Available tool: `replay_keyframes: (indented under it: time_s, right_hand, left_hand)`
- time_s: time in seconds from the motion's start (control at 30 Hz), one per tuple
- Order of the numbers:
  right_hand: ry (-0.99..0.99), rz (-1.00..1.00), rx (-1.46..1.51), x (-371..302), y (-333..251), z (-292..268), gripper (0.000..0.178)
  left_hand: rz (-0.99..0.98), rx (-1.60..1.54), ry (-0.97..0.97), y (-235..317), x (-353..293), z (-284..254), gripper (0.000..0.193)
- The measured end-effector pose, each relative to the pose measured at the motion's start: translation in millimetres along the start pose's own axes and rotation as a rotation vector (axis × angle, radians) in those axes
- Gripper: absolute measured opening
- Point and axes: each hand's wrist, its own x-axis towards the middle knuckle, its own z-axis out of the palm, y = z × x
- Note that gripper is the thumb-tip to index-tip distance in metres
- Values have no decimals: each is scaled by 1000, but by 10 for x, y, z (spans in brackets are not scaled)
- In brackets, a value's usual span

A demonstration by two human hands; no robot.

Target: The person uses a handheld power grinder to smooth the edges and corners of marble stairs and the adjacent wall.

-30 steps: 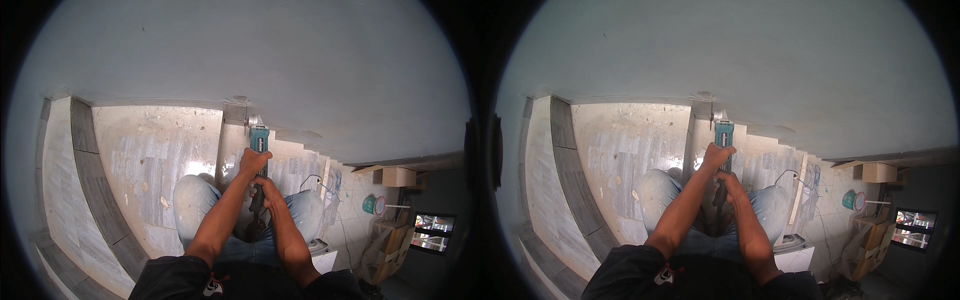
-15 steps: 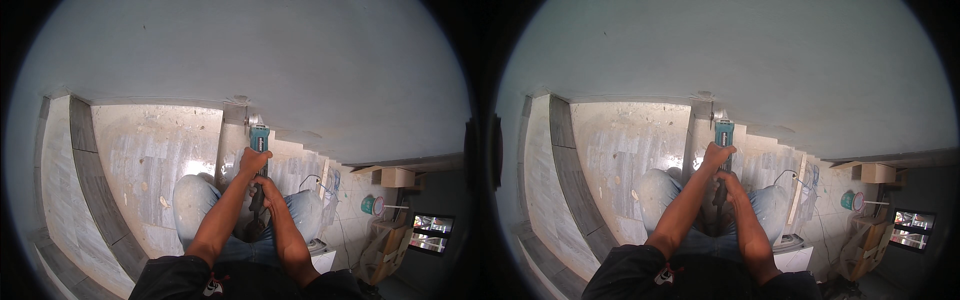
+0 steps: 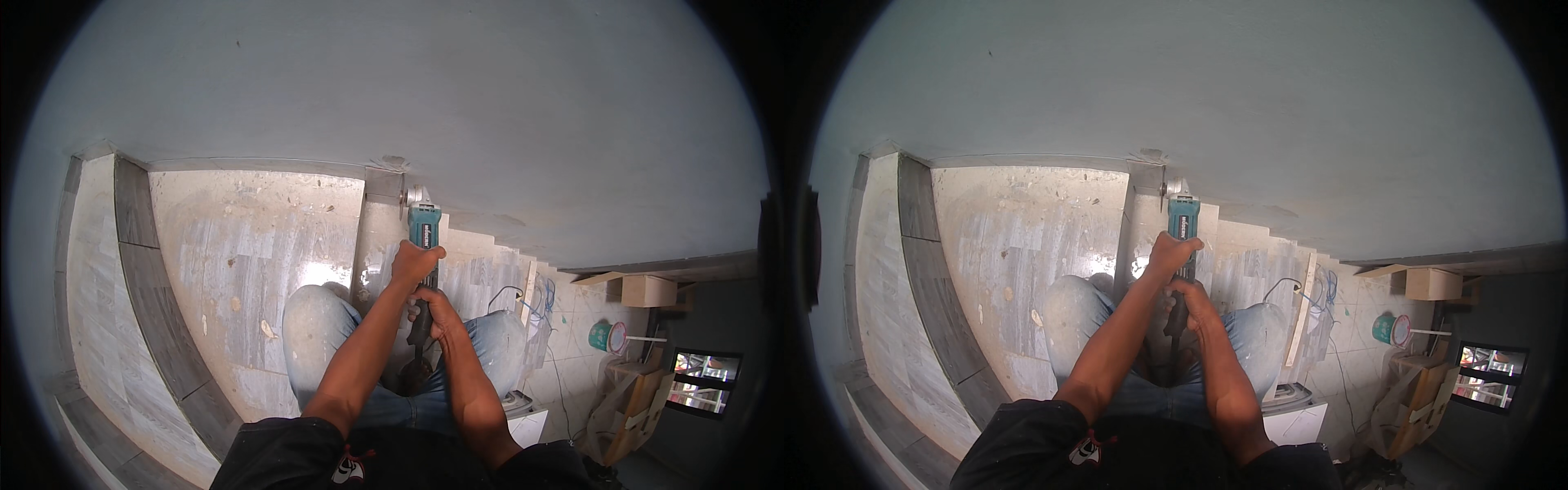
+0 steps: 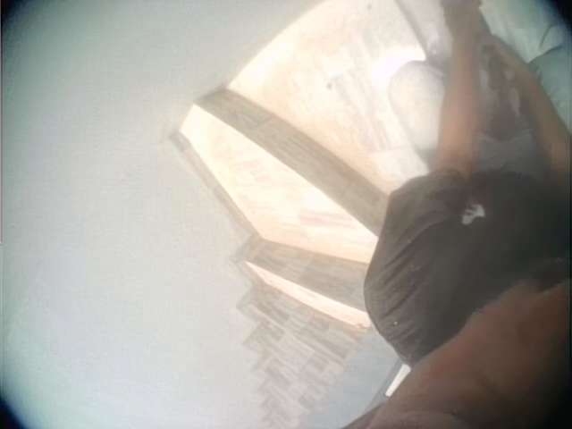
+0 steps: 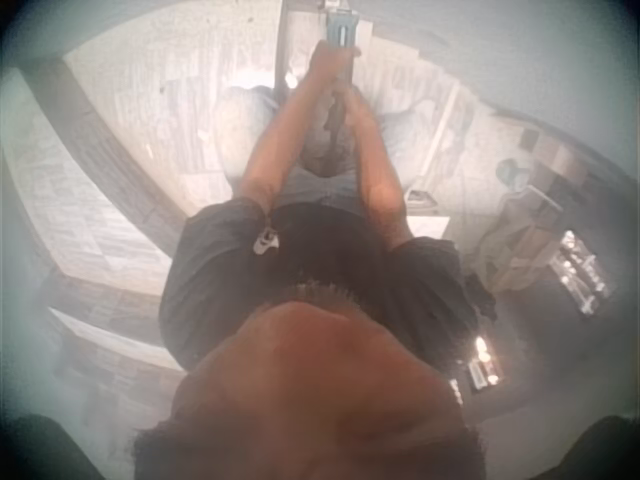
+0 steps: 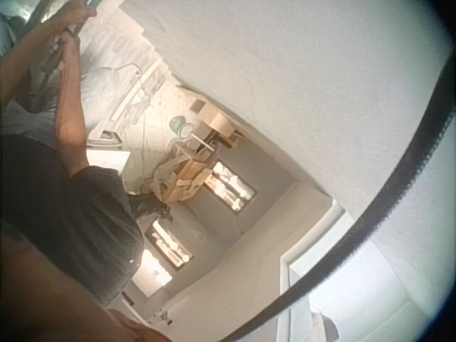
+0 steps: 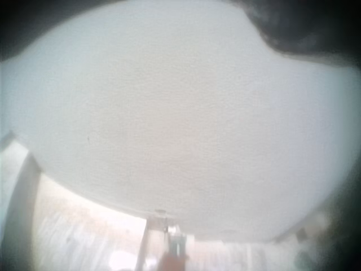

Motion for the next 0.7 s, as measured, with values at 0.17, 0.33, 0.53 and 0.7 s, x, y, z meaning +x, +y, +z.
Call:
replay_keyframes:
  time_s: [0.17, 0.33, 0.53, 0.7]
  right_hand:
    - [10, 6, 4, -14, -19, -12, 10]
    - [1, 14, 16, -2, -21, -18, 9]
    - [1, 29, 16, 24, -4, -27, 10]
    - [30, 44, 29, 54, 17, -40, 11]
  left_hand:
    - [7, 14, 0, 27, -18, 13, 71]
    - [0, 11, 2, 28, -7, 5, 71]
    - [-17, 36, 27, 36, -17, 6, 72]
    - [-43, 55, 24, 63, -35, -2, 75]
